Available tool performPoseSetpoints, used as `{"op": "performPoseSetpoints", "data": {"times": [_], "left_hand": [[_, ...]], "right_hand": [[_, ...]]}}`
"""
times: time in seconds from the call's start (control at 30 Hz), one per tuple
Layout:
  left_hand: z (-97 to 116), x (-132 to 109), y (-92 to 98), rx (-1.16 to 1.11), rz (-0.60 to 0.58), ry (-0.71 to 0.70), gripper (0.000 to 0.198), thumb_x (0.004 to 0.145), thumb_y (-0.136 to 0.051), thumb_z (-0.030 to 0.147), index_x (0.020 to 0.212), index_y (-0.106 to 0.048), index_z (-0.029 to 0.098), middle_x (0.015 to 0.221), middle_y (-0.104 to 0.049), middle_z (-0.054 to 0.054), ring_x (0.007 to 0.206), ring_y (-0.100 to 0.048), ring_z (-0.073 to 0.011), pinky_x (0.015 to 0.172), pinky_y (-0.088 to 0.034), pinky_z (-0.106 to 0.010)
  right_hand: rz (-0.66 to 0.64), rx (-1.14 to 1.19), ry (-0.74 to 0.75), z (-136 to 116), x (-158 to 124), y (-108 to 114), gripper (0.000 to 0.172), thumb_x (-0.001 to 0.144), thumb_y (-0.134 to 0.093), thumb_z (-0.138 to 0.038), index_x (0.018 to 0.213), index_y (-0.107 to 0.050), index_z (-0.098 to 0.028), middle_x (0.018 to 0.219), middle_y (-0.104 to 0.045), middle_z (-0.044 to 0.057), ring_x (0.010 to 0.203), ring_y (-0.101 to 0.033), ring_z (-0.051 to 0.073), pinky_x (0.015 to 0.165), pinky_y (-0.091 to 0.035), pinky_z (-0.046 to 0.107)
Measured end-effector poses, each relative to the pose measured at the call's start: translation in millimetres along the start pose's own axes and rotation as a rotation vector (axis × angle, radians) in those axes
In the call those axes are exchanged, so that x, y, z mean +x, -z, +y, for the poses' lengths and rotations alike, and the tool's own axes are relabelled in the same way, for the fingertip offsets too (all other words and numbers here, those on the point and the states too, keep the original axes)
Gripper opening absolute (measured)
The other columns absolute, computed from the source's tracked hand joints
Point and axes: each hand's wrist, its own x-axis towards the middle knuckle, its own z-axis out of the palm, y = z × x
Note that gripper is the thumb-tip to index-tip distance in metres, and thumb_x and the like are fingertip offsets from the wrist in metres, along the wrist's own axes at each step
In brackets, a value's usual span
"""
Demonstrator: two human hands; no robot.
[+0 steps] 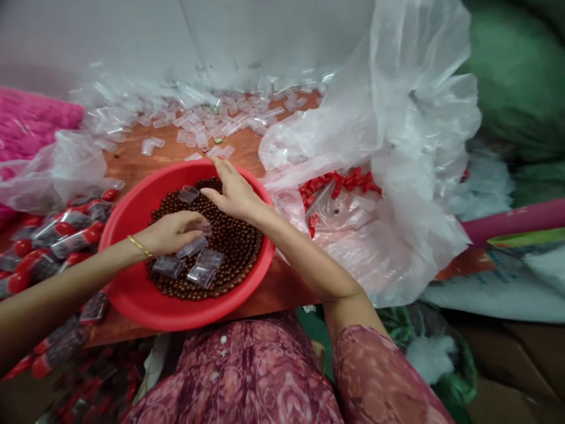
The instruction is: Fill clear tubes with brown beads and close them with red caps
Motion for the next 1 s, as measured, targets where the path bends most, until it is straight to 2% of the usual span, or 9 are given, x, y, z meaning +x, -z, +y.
{"op": "performPoseSetpoints", "data": {"times": [0.13,0.27,0.37,0.53,0.6,0.67,0.83,0.9,1.0], "left_hand": [[4.3,32.8,-1.8,0.56,-0.05,0.01,0.03,0.082,-0.038,0.019,0.092,-0.065,0.011,0.1,-0.065,-0.018,0.096,-0.062,-0.0293,0.082,-0.048,-0.041],[-9.2,57.8,-6.4,0.515,-0.139,0.007,0.024,0.077,-0.047,0.023,0.084,-0.068,0.015,0.087,-0.069,-0.012,0.081,-0.064,-0.0232,0.071,-0.049,-0.03],[-17.2,72.5,-23.4,0.246,-0.069,-0.032,0.019,0.073,-0.051,0.027,0.078,-0.066,0.018,0.076,-0.069,-0.004,0.073,-0.062,-0.0166,0.067,-0.047,-0.022],[-13.8,86.5,-57.8,-0.206,-0.064,-0.038,0.019,0.07,-0.053,0.026,0.081,-0.062,0.014,0.067,-0.065,0.001,0.066,-0.058,-0.0136,0.062,-0.047,-0.021],[-8.8,84.3,-60.3,-0.224,-0.085,-0.087,0.019,0.07,-0.053,0.022,0.085,-0.061,0.014,0.072,-0.066,0.001,0.07,-0.059,-0.0137,0.067,-0.049,-0.023],[-2.1,77.4,-54.1,-0.093,-0.067,-0.128,0.019,0.07,-0.054,0.018,0.086,-0.063,0.015,0.081,-0.068,-0.001,0.08,-0.061,-0.0156,0.076,-0.049,-0.025],[17.8,61.7,-32.8,0.345,0.006,-0.133,0.021,0.074,-0.049,0.01,0.081,-0.068,0.015,0.091,-0.068,-0.011,0.096,-0.062,-0.0239,0.086,-0.047,-0.033],[20.4,63.7,-33.6,0.256,-0.025,-0.103,0.018,0.071,-0.054,0.012,0.081,-0.069,0.017,0.086,-0.069,-0.007,0.092,-0.063,-0.0225,0.082,-0.048,-0.03],[13.3,71.0,-42.8,-0.189,-0.06,-0.045,0.019,0.065,-0.063,0.013,0.083,-0.067,0.017,0.074,-0.067,0.0,0.076,-0.062,-0.0159,0.07,-0.048,-0.024]], "right_hand": [[0.295,-0.008,-0.047,-8.3,-40.5,36.5,0.027,0.085,-0.05,-0.031,0.108,-0.06,-0.02,0.112,-0.062,0.007,0.088,-0.06,0.015,0.077,-0.052,0.03],[0.572,-0.184,-0.229,19.3,-108.8,95.0,0.027,0.085,-0.05,-0.038,0.099,-0.064,-0.019,0.092,-0.066,0.006,0.073,-0.061,0.015,0.066,-0.051,0.029],[0.512,-0.455,-0.384,53.7,-150.8,125.1,0.027,0.084,-0.048,-0.033,0.096,-0.066,-0.016,0.081,-0.066,0.007,0.062,-0.058,0.015,0.059,-0.05,0.031],[-0.082,-0.972,-0.187,76.2,-171.3,128.1,0.031,0.086,-0.043,-0.016,0.107,-0.066,-0.017,0.113,-0.062,0.013,0.095,-0.057,0.023,0.079,-0.047,0.036],[-0.25,-1.06,-0.104,74.7,-168.3,123.8,0.031,0.086,-0.043,-0.013,0.105,-0.066,-0.017,0.118,-0.06,0.014,0.099,-0.054,0.025,0.083,-0.044,0.037],[-0.315,-1.137,-0.058,74.4,-165.2,121.8,0.03,0.086,-0.042,-0.011,0.103,-0.066,-0.015,0.117,-0.06,0.014,0.101,-0.053,0.026,0.085,-0.042,0.038],[-0.23,-1.16,-0.079,85.2,-167.9,124.3,0.023,0.087,-0.043,-0.015,0.09,-0.066,-0.015,0.096,-0.069,0.013,0.091,-0.058,0.025,0.084,-0.041,0.039],[-0.068,-1.075,-0.167,86.8,-171.3,124.6,0.022,0.086,-0.045,-0.023,0.086,-0.065,-0.014,0.081,-0.069,0.012,0.076,-0.06,0.023,0.076,-0.044,0.037],[0.254,-0.809,-0.329,77.6,-173.1,122.7,0.025,0.082,-0.049,-0.037,0.084,-0.062,-0.016,0.067,-0.065,0.007,0.059,-0.058,0.019,0.06,-0.046,0.032]]}}
